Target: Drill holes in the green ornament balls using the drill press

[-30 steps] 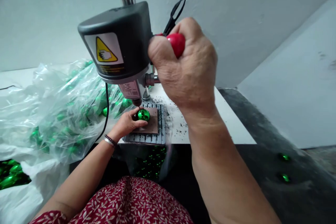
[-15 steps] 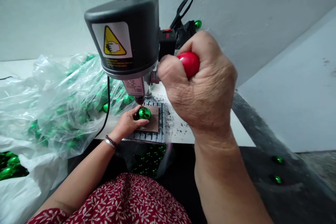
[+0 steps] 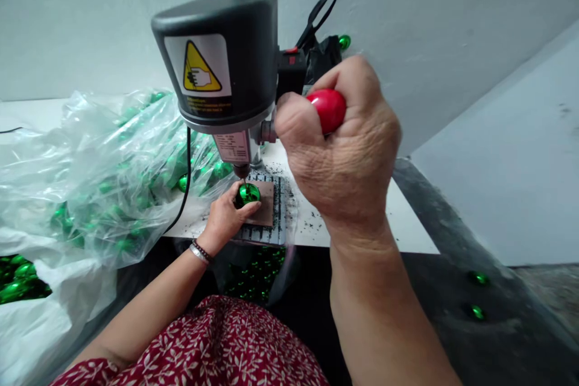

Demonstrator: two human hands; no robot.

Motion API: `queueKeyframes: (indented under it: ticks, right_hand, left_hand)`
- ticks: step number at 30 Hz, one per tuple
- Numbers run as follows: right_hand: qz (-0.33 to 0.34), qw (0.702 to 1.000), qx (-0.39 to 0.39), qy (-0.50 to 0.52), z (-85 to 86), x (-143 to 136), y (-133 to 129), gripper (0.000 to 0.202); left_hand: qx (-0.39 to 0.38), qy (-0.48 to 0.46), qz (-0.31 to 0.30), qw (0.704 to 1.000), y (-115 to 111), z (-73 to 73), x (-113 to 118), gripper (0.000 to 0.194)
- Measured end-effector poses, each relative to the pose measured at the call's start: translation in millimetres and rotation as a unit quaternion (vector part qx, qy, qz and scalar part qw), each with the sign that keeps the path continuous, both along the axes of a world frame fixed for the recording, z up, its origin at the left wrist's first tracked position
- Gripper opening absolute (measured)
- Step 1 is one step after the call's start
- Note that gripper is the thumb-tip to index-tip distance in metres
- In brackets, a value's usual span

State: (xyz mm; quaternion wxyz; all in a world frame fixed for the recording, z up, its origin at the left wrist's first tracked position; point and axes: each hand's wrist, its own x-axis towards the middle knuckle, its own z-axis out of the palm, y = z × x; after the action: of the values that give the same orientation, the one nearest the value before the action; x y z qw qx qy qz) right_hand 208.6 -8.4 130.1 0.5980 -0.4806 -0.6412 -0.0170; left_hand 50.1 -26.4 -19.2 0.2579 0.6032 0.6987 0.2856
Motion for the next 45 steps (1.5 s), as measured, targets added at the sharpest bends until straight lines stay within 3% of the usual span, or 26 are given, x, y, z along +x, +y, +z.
queueKeyframes:
  ticks: [9,30,39,42,45]
  right_hand:
    - [-0.020,0.995,0.086,-0.041,-23.3,-1,-14,0.017]
    - [-0.078,0.987,0.141,-0.008,-58.6,-11,-23,0.012]
    - [-0.029,0.987,0.155,-0.007,-84.5,-13,-25,0.002]
    - [-0.047,0.983,0.177,-0.011,-70.0,-12,-16,0.008]
    - [-0.073,0.984,0.165,0.010,-28.7,-12,3,0.019]
  left_hand:
    - [0.013,-0.011,-0.001,1.000,-1,-2.3,-1,0.049]
    - [0.018,-0.027,-0.016,0.999,1,-4.2,-4,0.043]
    - [0.017,-0.048,-0.019,0.999,0,-1.2,-4,0.041]
    - [0.022,-0.057,-0.024,0.998,2,-3.0,-5,0.041]
    - [0.026,-0.074,-0.018,0.997,2,-1.8,-5,0.039]
